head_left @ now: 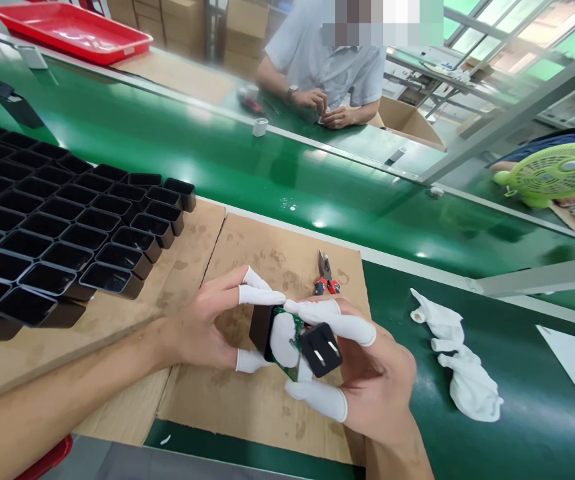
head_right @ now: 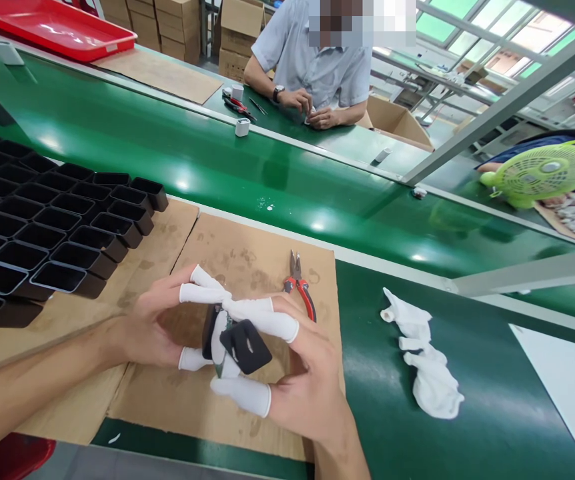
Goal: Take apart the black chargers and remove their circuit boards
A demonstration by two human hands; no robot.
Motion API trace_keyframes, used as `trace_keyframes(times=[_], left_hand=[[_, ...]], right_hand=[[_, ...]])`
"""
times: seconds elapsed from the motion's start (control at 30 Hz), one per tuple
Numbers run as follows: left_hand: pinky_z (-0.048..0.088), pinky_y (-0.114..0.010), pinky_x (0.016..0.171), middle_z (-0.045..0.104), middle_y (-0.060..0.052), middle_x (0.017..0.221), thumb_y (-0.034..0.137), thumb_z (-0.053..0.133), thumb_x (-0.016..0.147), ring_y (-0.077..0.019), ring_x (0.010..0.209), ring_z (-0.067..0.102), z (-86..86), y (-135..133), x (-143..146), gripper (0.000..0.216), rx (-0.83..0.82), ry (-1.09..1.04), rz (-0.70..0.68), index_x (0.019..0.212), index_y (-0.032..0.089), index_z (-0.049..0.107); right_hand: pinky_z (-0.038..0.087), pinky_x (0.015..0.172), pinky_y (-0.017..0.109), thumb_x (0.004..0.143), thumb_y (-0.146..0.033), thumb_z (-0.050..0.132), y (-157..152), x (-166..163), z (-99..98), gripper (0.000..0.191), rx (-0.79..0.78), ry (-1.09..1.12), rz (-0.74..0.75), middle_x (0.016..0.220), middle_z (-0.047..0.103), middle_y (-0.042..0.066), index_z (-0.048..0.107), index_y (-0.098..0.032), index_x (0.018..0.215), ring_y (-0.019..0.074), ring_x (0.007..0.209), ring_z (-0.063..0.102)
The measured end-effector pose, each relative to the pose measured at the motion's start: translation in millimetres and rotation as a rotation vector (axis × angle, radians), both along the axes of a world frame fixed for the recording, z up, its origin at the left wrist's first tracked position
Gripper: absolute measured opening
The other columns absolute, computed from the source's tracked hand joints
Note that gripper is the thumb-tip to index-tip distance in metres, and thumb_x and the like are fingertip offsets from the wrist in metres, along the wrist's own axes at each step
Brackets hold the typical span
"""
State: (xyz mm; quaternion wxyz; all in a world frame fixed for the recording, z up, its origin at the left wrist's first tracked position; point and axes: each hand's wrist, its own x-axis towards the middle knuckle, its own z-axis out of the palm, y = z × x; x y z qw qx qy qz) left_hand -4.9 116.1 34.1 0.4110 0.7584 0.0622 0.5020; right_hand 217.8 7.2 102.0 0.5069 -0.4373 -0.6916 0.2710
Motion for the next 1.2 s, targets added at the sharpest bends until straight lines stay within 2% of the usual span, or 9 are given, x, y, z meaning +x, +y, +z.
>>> trace_keyframes(times=[0.1,0.17,0.37,0.57,0.83,1.2], left_hand=[[0.07,-0.043,0.079,0.076,-0.011,0.111,0.023,0.099,0.078,-0.0268,0.095,0.076,-0.2,2.6,-0.8,0.073,0.009,0.012,0.025,0.146,0.023,0.073],[0.07,-0.042,0.081,0.078,-0.012,0.113,0.024,0.099,0.08,-0.0263,0.098,0.077,0.4,3.1,-1.3,0.072,0.021,0.008,0.027,0.147,0.023,0.072],[0.069,-0.043,0.078,0.077,-0.011,0.112,0.024,0.098,0.079,-0.027,0.094,0.077,1.4,0.2,-1.6,0.074,0.017,0.036,0.002,0.149,0.027,0.072],[0.069,-0.045,0.077,0.076,-0.011,0.112,0.021,0.097,0.077,-0.0284,0.093,0.078,0.3,-0.8,-0.8,0.076,-0.001,0.029,-0.03,0.149,0.028,0.072],[0.068,-0.045,0.073,0.076,-0.011,0.109,0.023,0.097,0.079,-0.0283,0.09,0.076,1.3,0.0,0.0,0.078,0.012,0.022,-0.031,0.152,0.03,0.07],[0.068,-0.044,0.075,0.075,-0.011,0.109,0.021,0.097,0.079,-0.0272,0.09,0.076,-0.5,-1.5,1.3,0.074,0.006,-0.005,-0.023,0.148,0.026,0.072]], right_hand=[[0.071,0.084,0.054,0.075,-0.037,0.109,-3.0,1.5,2.6,0.068,0.02,0.119,-0.053,0.115,0.087,0.013,0.082,-0.033,0.137,0.0414,0.108,0.083],[0.071,0.08,0.053,0.076,-0.037,0.109,-3.5,2.6,4.7,0.066,0.006,0.179,-0.036,0.114,0.087,0.013,0.083,-0.033,0.136,0.0421,0.108,0.083],[0.07,0.08,0.049,0.074,-0.037,0.109,0.8,1.2,7.0,0.062,-0.035,0.111,0.002,0.111,0.087,0.011,0.084,-0.032,0.13,0.0361,0.098,0.083],[0.067,0.08,0.041,0.073,-0.032,0.111,3.6,-2.3,6.0,0.069,-0.047,0.064,0.02,0.114,0.086,0.008,0.082,-0.035,0.135,0.0271,0.089,0.08],[0.068,0.086,0.047,0.075,-0.036,0.11,2.1,1.1,3.8,0.068,-0.056,-0.008,0.019,0.116,0.087,0.01,0.082,-0.033,0.136,0.0316,0.097,0.081],[0.066,0.092,0.051,0.073,-0.03,0.111,2.4,1.0,-1.6,0.073,-0.033,-0.03,0.041,0.121,0.086,0.009,0.08,-0.036,0.139,0.0349,0.107,0.08]])
